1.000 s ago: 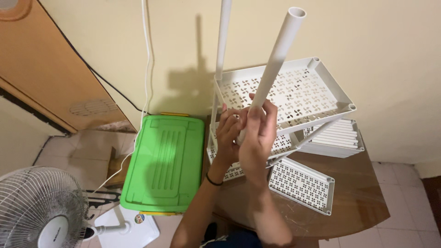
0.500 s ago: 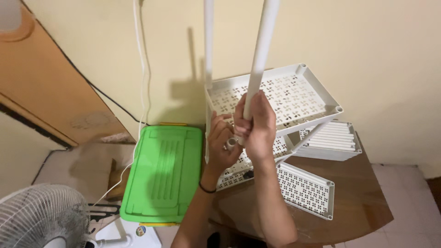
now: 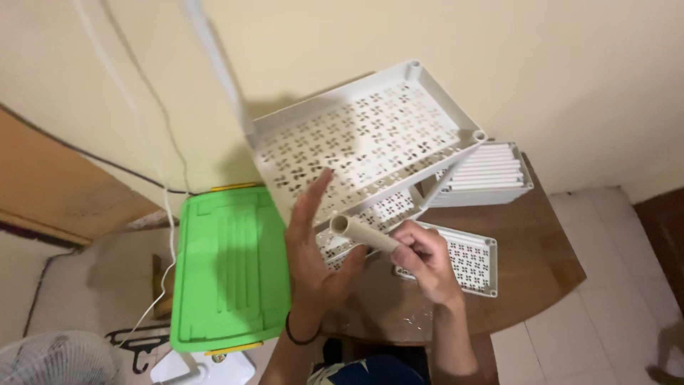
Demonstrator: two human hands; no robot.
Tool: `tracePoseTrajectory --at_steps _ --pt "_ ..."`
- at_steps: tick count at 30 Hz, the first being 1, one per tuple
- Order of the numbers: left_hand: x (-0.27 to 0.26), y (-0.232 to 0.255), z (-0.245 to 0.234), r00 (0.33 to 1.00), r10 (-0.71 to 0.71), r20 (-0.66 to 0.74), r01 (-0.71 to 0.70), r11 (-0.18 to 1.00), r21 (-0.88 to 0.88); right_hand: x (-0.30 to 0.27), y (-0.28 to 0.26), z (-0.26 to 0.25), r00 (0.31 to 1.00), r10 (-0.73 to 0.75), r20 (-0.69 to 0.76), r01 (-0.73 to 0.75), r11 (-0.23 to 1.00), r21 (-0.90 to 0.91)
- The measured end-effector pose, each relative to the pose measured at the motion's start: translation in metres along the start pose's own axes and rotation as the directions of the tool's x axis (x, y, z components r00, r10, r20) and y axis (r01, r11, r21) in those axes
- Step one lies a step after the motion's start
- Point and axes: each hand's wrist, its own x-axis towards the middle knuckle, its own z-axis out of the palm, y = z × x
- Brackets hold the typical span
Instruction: The person assembles a white plastic shelving unit by inserting vertical poles into corner sockets and placing perforated trays onto the frame. The person repeatedly inserts and removes poles and trays to fit them into place.
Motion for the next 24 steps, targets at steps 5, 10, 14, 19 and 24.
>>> tracePoseTrajectory --at_steps 5,10,14,19,24 --pt "-0.016 0.000 0.047 0.985 -0.030 0.170 0.092 0.923 -0.373 -0.046 0.023 -0.052 0.994 0.092 -0.054 -0.093 0.996 -0.006" --pt "-0.041 -0.023 0.100 0.997 0.010 0.082 0.029 0.888 -0.458 -0.103 0.050 -0.111 0.943 0.183 -0.279 -0.210 0.975 -0.069" --pt "-0.079 -0.049 0.145 0.984 -0.169 0.060 0.169 0.760 -0.628 -0.151 0.070 -0.153 0.759 0.299 -0.578 -0.195 0.952 0.237" --pt "-0.142 -0.108 0.222 0.914 -0.393 0.103 0.399 0.820 -0.411 -0.191 0.116 -0.183 0.404 0.367 -0.838 -0.096 0.928 0.360" --pt "-0.213 -0.183 0.273 0.753 -0.572 0.327 0.654 0.709 -0.266 -0.216 0.187 -0.208 0.139 0.380 -0.915 -0.333 0.888 0.318"
